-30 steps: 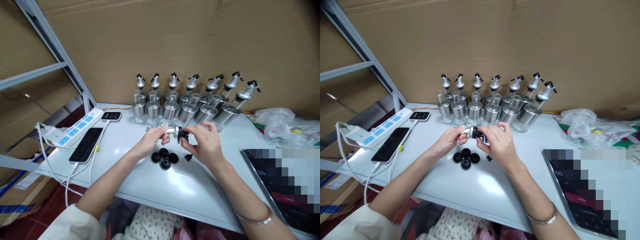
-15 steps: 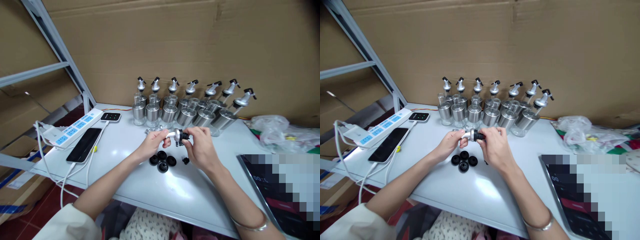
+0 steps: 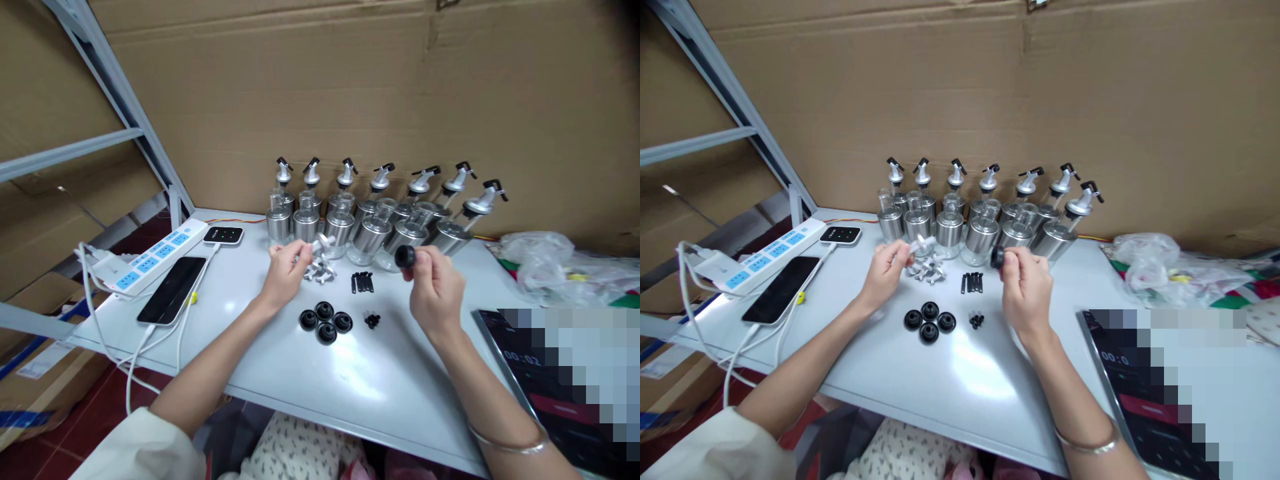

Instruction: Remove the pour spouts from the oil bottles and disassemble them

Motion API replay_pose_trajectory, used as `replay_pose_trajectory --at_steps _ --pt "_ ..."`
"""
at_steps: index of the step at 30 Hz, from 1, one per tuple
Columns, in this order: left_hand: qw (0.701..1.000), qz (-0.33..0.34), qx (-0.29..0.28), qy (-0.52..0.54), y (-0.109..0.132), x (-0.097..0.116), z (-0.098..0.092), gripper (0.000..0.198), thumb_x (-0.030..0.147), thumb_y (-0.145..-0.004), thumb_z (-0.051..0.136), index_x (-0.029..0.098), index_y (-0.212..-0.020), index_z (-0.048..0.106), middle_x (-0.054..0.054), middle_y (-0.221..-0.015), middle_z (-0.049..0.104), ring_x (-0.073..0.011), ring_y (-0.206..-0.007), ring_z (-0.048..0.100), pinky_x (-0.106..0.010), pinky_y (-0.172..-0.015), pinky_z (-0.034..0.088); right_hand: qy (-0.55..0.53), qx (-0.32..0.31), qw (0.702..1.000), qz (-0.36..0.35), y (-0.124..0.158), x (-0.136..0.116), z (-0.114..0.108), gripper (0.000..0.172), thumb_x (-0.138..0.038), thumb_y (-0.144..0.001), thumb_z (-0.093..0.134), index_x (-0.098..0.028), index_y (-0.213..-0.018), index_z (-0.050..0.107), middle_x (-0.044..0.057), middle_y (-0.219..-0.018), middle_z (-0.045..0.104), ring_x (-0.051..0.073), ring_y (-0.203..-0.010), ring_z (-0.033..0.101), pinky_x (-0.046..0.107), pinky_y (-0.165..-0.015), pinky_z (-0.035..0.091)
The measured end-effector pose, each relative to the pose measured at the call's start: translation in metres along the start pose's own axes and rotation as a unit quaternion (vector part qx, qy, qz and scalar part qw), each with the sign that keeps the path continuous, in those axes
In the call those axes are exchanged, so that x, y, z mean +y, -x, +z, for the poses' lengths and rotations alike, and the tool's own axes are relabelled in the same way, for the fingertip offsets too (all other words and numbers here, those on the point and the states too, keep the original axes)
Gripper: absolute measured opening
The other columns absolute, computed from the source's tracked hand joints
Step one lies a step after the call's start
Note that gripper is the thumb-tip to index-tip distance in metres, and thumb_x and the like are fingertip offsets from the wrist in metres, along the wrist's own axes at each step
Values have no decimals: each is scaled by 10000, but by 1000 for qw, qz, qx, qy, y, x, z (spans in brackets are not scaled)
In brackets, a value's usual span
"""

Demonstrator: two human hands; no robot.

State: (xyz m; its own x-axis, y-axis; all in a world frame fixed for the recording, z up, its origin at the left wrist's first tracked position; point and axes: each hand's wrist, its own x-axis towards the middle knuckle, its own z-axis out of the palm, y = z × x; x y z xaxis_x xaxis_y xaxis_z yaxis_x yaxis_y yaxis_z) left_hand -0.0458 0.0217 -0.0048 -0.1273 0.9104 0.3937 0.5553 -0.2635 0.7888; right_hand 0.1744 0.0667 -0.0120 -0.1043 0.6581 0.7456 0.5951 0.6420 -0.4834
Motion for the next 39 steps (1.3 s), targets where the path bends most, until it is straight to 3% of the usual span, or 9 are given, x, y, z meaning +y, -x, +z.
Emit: replay_pose_trajectory --at_steps 2,6,12,19,23,26,28,33,39 --pt "993 3 37 -109 -4 -9 -4 325 353 -941 315 178 -732 493 16 -730 572 -132 -712 495 -324 -851 252 -12 34 998 53 -2 6 0 184 -375 -902 450 -222 -855 540 19 -685 594 180 -635 531 323 -580 401" --pt "983 -9 -23 -184 -7 -20 -3 219 301 -935 382 179 -850 543 3 -866 615 -146 -802 538 -349 -865 223 -8 14 999 30 -1 6 8 195 -285 -841 535 -200 -1016 548 78 -913 641 205 -776 601 307 -548 449" --pt "964 93 -150 -198 -3 -22 -2 130 226 -899 450 202 -1006 520 -30 -1055 607 -190 -1014 512 -363 -896 246 5 -44 999 -12 2 -1 12 198 -208 -839 507 -189 -1026 568 77 -891 657 193 -740 617 285 -512 472" --pt "946 99 -149 -270 -3 -27 -1 87 235 -836 521 183 -892 480 -59 -1078 549 -233 -1070 472 -415 -898 288 10 -78 996 -37 6 -4 14 174 -292 -819 572 -193 -961 560 51 -781 666 188 -658 613 328 -608 493" --pt "948 61 -137 -280 -4 -29 2 254 295 -820 543 173 -1021 447 -96 -1139 503 -252 -1106 464 -460 -935 313 -5 -199 977 -80 5 -7 12 150 -284 -854 532 -188 -952 592 50 -781 651 183 -692 614 325 -660 492" --pt "947 66 -165 -266 -2 -31 3 488 366 -796 583 194 -1208 384 -128 -1284 409 -283 -1216 399 -491 -980 310 -38 -345 934 -87 6 -10 13 168 -212 -865 498 -194 -964 632 62 -862 655 182 -781 633 306 -711 501" --pt "942 76 -190 -265 0 -33 5 534 384 -807 577 220 -1268 363 -130 -1341 366 -288 -1263 360 -495 -1001 306 -50 -402 911 -83 7 -11 14 209 -157 -851 482 -196 -966 652 73 -926 651 180 -818 641 303 -741 505" --pt "925 104 -219 -293 4 -35 12 486 404 -858 525 252 -1298 385 -127 -1358 377 -280 -1294 339 -511 -1016 293 -49 -449 891 -34 10 -19 13 296 -129 -815 469 -166 -1051 643 91 -907 653 169 -721 634 308 -694 508" --pt "928 111 -218 -282 5 -35 16 515 404 -872 514 229 -1328 351 -131 -1356 396 -267 -1286 360 -496 -1018 304 -82 -431 898 31 7 -25 11 219 -218 -844 437 -163 -912 638 74 -850 681 176 -730 626 302 -668 495"
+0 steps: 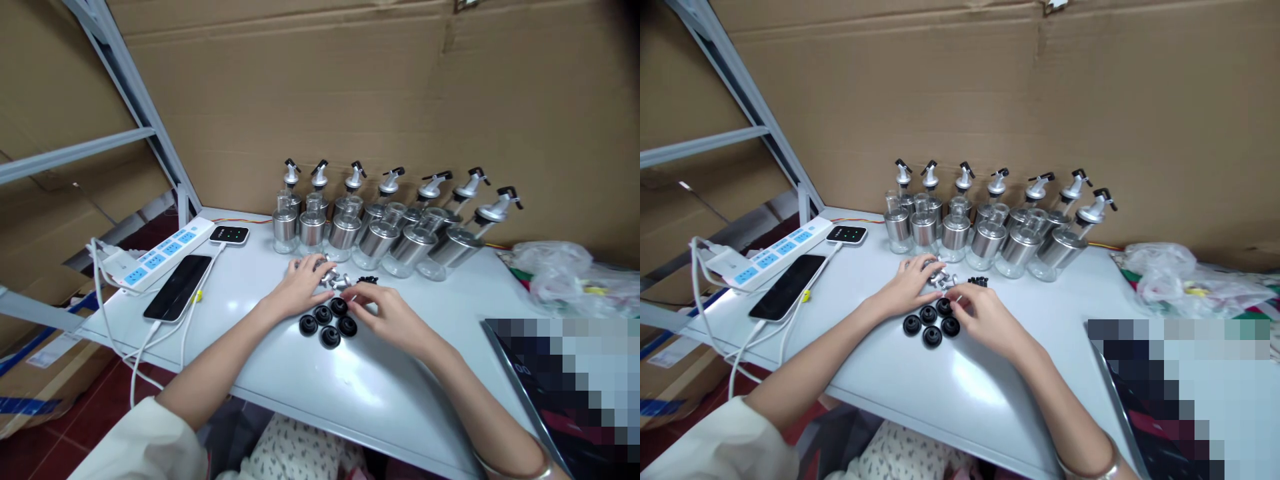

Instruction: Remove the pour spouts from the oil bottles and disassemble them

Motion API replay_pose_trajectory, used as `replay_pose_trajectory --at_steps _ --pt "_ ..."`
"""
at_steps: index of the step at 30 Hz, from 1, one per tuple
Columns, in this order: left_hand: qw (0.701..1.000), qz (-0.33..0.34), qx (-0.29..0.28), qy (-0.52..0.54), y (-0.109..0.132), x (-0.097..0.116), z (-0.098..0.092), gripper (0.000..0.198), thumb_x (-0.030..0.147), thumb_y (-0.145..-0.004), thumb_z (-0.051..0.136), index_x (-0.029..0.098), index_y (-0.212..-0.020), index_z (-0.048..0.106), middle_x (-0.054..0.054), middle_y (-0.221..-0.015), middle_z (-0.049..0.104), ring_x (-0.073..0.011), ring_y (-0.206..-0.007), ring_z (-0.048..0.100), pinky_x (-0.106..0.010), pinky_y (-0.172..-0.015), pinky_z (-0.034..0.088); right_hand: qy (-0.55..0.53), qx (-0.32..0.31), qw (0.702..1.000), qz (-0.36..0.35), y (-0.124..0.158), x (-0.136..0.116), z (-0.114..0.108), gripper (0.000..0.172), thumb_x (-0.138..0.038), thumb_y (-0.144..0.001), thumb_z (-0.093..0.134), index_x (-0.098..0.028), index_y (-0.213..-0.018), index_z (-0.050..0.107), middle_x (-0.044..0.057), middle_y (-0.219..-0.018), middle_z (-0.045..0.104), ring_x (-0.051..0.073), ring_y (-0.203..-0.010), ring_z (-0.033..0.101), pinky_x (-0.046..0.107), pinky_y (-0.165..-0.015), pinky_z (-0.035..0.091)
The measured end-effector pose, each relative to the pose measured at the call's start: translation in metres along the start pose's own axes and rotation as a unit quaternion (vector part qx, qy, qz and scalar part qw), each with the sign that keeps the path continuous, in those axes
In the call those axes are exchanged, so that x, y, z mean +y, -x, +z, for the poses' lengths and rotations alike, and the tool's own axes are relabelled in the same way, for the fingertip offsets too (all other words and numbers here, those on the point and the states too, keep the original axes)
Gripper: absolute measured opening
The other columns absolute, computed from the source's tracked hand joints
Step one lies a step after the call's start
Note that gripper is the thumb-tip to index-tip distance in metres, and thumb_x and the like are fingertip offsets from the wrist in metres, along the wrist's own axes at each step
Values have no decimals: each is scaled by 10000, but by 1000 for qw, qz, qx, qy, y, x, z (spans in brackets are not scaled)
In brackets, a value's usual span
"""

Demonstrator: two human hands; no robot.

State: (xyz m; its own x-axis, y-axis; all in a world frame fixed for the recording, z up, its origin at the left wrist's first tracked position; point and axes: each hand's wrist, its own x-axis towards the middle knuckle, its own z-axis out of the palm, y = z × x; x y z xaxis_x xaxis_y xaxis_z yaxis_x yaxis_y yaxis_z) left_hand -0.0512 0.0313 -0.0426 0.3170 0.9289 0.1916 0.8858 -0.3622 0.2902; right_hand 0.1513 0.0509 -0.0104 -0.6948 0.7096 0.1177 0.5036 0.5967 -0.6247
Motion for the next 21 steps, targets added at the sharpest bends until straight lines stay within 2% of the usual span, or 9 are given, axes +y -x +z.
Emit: replay_pose_trajectory --at_steps 3,5,8,10,15,18,21 --pt "1000 -5 10 9 0 0 -1 566 425 -862 525 215 -1349 326 -139 -1361 388 -266 -1302 340 -496 -1047 281 -1 75 996 48 -3 7 -1 232 -284 -850 440 -154 -927 616 79 -803 675 189 -706 623 317 -654 499" --pt "1000 -15 7 14 1 1 -2 594 453 -857 525 235 -1366 309 -141 -1371 372 -278 -1313 325 -530 -1053 262 -2 90 994 59 -4 12 0 265 -289 -851 436 -147 -989 612 98 -874 687 209 -769 639 345 -704 508" --pt "1000 -13 -7 27 1 1 -3 585 466 -863 510 270 -1375 305 -134 -1389 347 -280 -1329 301 -532 -1044 286 -17 56 998 37 -5 14 6 324 -274 -858 421 -147 -1090 608 125 -1045 682 239 -921 645 387 -807 503" --pt "1000 -6 -4 22 1 1 -3 528 452 -865 515 278 -1340 363 -126 -1393 341 -274 -1335 292 -521 -1047 291 -31 32 999 23 -4 13 10 366 -270 -870 405 -152 -1164 588 131 -1113 667 246 -988 636 401 -847 498" --pt "998 -41 43 -4 -1 1 0 306 356 -877 519 239 -1159 524 -117 -1346 399 -264 -1299 344 -508 -1043 297 -27 17 999 -8 -3 10 19 384 -258 -876 403 -178 -1211 573 122 -1207 622 245 -1099 589 424 -932 467" --pt "997 -56 52 -1 -2 3 3 281 348 -871 526 239 -1131 522 -111 -1322 426 -260 -1270 381 -538 -1037 280 -12 54 998 -18 -3 11 19 352 -267 -877 411 -184 -1166 593 121 -1237 587 240 -1116 573 418 -954 451" --pt "996 -70 53 4 -2 5 3 283 341 -874 519 242 -1138 500 -110 -1314 438 -254 -1264 391 -588 -1048 221 -12 125 992 -23 -3 9 13 291 -274 -883 424 -193 -1101 600 114 -1167 601 220 -1030 600 387 -879 486"
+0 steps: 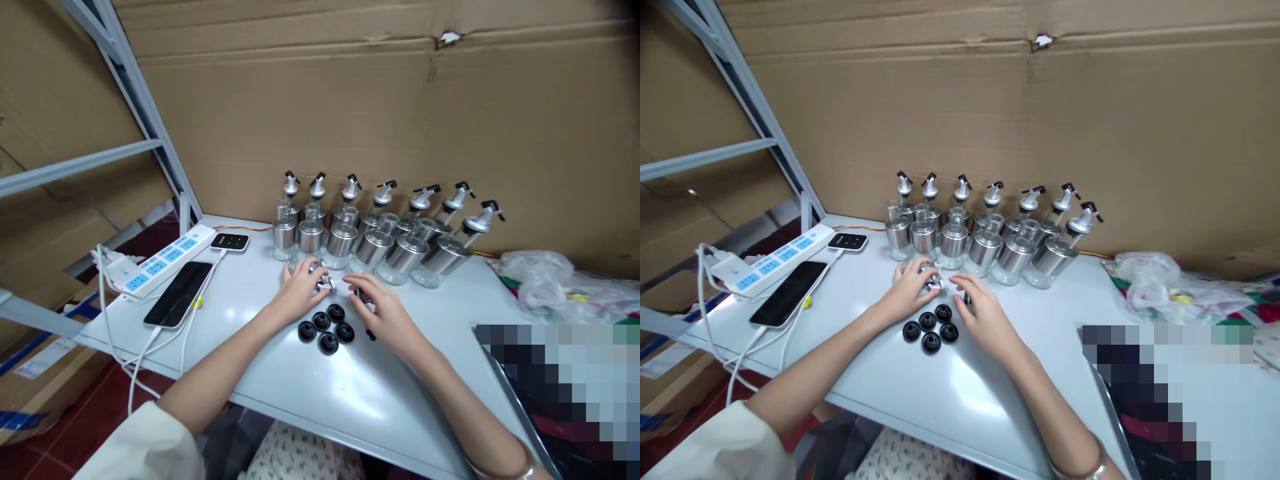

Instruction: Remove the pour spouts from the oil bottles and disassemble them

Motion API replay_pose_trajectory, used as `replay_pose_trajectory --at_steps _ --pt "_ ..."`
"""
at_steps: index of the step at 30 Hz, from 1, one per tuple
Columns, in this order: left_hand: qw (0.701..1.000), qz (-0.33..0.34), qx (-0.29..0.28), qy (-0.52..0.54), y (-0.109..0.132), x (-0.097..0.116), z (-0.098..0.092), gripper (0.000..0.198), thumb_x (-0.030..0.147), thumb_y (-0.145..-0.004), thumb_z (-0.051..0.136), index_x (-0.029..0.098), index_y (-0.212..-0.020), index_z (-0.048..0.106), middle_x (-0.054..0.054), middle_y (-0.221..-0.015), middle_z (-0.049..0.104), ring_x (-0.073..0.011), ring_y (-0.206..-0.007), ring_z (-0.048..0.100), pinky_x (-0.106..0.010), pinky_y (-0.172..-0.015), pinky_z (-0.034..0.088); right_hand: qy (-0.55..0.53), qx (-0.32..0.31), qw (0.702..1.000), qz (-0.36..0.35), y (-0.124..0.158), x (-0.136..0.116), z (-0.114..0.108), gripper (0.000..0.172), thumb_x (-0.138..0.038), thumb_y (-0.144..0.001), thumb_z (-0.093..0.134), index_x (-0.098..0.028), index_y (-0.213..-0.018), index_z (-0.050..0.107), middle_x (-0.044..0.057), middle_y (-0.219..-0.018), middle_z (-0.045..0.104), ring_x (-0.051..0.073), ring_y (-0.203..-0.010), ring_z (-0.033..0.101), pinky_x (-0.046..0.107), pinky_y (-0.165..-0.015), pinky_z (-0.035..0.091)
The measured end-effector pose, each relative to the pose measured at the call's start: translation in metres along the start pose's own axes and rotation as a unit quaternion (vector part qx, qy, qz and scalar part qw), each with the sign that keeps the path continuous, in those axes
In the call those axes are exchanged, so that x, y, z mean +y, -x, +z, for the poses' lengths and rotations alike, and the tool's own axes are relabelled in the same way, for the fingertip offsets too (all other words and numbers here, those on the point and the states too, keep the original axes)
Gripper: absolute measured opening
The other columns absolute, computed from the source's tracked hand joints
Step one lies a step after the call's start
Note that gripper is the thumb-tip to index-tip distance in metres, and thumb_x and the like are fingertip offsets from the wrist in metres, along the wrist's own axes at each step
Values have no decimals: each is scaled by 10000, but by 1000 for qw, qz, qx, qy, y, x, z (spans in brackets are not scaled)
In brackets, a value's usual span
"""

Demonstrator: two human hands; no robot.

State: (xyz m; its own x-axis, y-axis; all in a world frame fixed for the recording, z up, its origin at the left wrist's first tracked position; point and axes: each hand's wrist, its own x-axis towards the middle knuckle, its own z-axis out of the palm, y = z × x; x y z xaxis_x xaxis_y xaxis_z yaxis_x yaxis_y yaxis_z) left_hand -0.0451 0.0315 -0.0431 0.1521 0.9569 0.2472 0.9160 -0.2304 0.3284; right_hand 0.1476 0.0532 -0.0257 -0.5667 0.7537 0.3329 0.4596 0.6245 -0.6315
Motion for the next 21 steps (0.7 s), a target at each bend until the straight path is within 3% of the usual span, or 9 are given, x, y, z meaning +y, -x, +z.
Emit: replay_pose_trajectory --at_steps 2,4,6,8,10,11,14,17,21 --pt "1000 -5 3 6 0 1 -2 297 340 -870 522 234 -1145 485 -113 -1307 443 -249 -1270 386 -599 -1057 192 4 84 996 -10 -2 -3 -8 237 -273 -877 452 -201 -1044 603 101 -1092 618 217 -992 596 376 -820 495" --pt "1000 -3 9 12 -1 3 -5 315 344 -865 530 223 -1150 473 -112 -1297 451 -247 -1270 385 -594 -1063 183 2 216 976 -12 -8 -5 -21 186 -261 -858 490 -207 -1003 593 87 -1038 617 221 -982 577 376 -791 483" --pt "1000 0 19 14 -1 4 -8 321 346 -867 526 215 -1154 466 -109 -1285 462 -246 -1261 393 -582 -1067 180 -19 379 925 5 -17 -3 -38 186 -231 -829 526 -209 -1012 552 83 -1049 584 219 -993 555 390 -818 461" --pt "999 4 34 14 -1 6 -11 307 337 -877 510 211 -1153 463 -107 -1273 475 -240 -1247 405 -567 -1071 176 -60 521 851 36 -30 5 -58 277 -177 -796 539 -202 -1062 467 95 -1097 525 210 -1029 532 404 -879 434" --pt "999 9 49 12 0 8 -13 280 310 -884 494 207 -1143 470 -103 -1258 490 -233 -1227 422 -545 -1071 178 -83 592 799 68 -44 19 -76 326 -114 -777 497 -177 -1078 388 125 -1108 480 196 -1069 508 390 -955 394" --pt "998 13 56 10 0 9 -14 263 293 -886 488 206 -1134 477 -100 -1249 499 -231 -1217 430 -534 -1069 181 -81 614 778 102 -51 26 -84 343 -111 -773 494 -168 -1084 361 147 -1134 459 192 -1103 489 369 -987 371" --pt "996 24 81 10 1 10 -17 217 246 -891 466 201 -1102 491 -88 -1217 527 -223 -1190 453 -503 -1062 185 -89 607 762 208 -68 48 -96 309 -171 -800 501 -184 -1060 335 179 -1153 452 195 -1115 497 336 -978 381" --pt "992 21 122 22 0 8 -20 190 227 -898 443 200 -1080 491 -80 -1184 552 -207 -1161 475 -455 -1053 199 -116 583 774 217 -77 62 -97 197 -232 -824 493 -194 -971 367 159 -1047 524 196 -1006 563 317 -891 436" --pt "984 12 177 34 0 3 -22 183 198 -892 431 194 -1068 485 -77 -1142 571 -196 -1120 497 -400 -1017 239 -131 552 799 201 -78 72 -96 190 -232 -755 581 -191 -858 426 114 -915 583 195 -875 596 308 -828 446"
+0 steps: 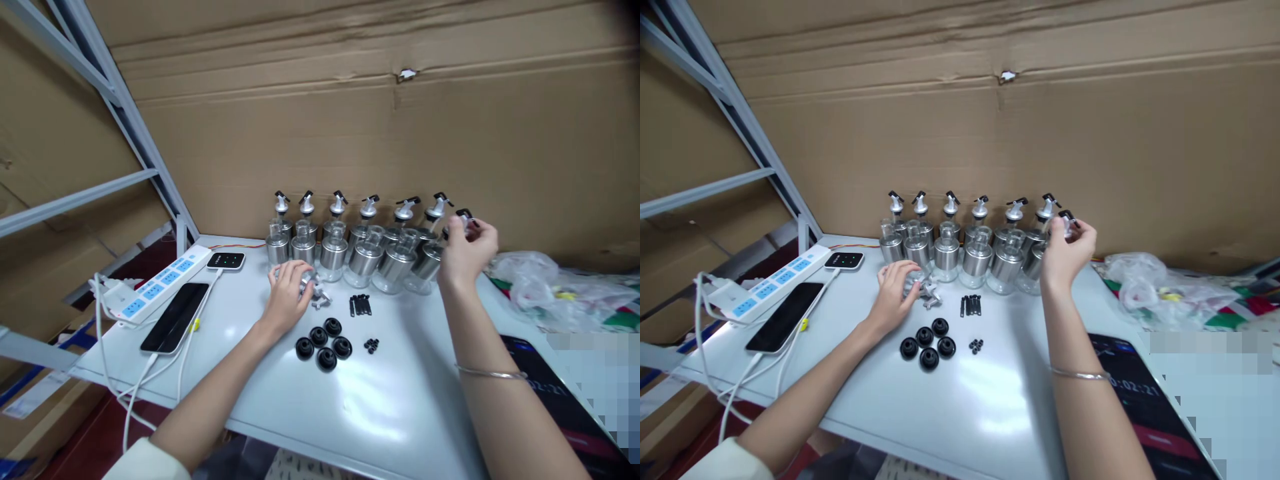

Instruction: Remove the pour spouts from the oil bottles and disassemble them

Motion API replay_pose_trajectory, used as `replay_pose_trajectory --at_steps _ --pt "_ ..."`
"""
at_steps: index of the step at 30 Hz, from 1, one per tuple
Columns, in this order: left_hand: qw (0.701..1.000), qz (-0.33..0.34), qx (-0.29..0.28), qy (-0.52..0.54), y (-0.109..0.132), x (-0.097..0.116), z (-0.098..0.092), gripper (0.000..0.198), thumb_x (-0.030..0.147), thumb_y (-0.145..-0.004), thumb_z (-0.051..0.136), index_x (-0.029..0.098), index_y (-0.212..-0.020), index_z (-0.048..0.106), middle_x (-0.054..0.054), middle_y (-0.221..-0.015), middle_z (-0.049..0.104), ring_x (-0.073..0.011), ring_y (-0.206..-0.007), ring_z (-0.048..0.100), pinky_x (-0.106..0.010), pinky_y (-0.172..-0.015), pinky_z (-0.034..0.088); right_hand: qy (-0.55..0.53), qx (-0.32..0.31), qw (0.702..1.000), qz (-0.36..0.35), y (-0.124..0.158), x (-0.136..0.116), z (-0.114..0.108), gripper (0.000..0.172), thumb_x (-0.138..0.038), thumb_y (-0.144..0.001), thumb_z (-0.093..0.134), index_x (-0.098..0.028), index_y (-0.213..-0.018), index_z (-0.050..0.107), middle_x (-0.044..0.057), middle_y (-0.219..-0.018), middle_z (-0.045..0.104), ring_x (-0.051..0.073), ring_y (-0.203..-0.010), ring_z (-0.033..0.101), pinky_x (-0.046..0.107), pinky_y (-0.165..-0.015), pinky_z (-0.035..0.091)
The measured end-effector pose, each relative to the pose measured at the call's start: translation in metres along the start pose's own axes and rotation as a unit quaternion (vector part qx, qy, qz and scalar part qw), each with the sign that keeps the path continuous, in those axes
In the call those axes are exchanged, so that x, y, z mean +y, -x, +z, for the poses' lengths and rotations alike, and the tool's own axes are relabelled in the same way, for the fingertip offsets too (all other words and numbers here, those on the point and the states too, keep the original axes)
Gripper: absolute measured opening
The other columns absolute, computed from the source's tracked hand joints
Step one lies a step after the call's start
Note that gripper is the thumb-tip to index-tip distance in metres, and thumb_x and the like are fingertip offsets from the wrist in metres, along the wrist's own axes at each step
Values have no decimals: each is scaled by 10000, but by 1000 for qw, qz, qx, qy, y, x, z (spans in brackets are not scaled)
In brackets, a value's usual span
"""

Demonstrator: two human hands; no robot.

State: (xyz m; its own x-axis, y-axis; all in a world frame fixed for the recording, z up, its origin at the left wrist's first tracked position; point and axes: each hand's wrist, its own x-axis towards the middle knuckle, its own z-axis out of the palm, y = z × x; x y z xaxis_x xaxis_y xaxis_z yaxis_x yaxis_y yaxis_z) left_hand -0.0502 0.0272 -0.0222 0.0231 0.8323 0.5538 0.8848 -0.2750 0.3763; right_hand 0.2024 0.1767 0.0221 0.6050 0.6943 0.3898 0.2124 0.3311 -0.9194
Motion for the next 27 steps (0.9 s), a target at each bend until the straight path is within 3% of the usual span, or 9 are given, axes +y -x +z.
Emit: replay_pose_trajectory --at_steps 5,7,10,14,17,20,23,25,27 --pt "999 23 22 -2 1 -3 1 190 171 -905 384 194 -1065 483 -75 -1106 586 -196 -1082 510 -396 -988 270 -14 -3 1000 -14 -3 -10 -3 179 -161 -761 522 -207 -861 381 79 -860 574 143 -693 579 308 -709 468" --pt "998 29 47 8 1 -2 1 189 177 -901 390 191 -1071 471 -83 -1096 582 -204 -1072 511 -398 -972 300 -23 16 999 -28 -3 -26 -8 184 -161 -763 519 -219 -848 367 69 -869 559 126 -674 569 299 -667 468" --pt "995 47 76 51 2 4 -2 219 199 -892 408 194 -1111 430 -96 -1101 554 -211 -1073 499 -388 -946 365 -72 27 996 -40 -1 -61 -20 223 -138 -728 573 -240 -765 378 -35 -634 478 98 -513 493 292 -519 419" --pt "982 140 28 120 9 25 -4 417 266 -854 506 218 -1226 325 -121 -1174 479 -241 -1139 465 -421 -970 398 -125 -171 976 45 14 -106 -38 215 -181 -726 635 -211 -619 452 -63 -475 419 67 -408 424 266 -427 326" --pt "959 181 -30 215 19 44 0 688 379 -794 614 232 -1327 206 -155 -1282 404 -282 -1243 396 -471 -1029 358 -154 -392 902 91 39 -127 -42 250 -294 -765 609 -190 -585 471 -43 -477 463 60 -384 418 244 -408 315" --pt "934 103 -88 331 30 59 6 910 455 -693 713 215 -1362 146 -180 -1358 359 -321 -1281 365 -468 -1027 371 -183 -522 828 95 70 -135 -33 304 -371 -772 597 -190 -567 466 -40 -493 482 82 -435 473 248 -452 364" --pt "915 -50 -101 388 36 67 8 851 378 -658 732 201 -1320 228 -141 -1241 490 -295 -1128 508 -441 -949 433 -147 -624 767 34 94 -133 -19 444 -482 -837 492 -186 -507 477 -18 -478 490 91 -480 453 257 -518 376" --pt "902 -111 -104 404 36 71 7 781 301 -630 724 198 -1272 293 -94 -1109 558 -249 -976 569 -398 -861 473 -93 -636 766 -1 102 -127 -11 541 -547 -863 420 -191 -456 434 -16 -438 454 90 -463 405 257 -517 349" --pt "894 -131 -110 415 35 73 4 768 247 -609 713 202 -1260 309 -64 -1040 569 -209 -883 574 -357 -806 480 -34 -572 818 -39 103 -122 -6 558 -593 -857 400 -191 -470 414 -19 -451 447 91 -468 386 252 -502 317"
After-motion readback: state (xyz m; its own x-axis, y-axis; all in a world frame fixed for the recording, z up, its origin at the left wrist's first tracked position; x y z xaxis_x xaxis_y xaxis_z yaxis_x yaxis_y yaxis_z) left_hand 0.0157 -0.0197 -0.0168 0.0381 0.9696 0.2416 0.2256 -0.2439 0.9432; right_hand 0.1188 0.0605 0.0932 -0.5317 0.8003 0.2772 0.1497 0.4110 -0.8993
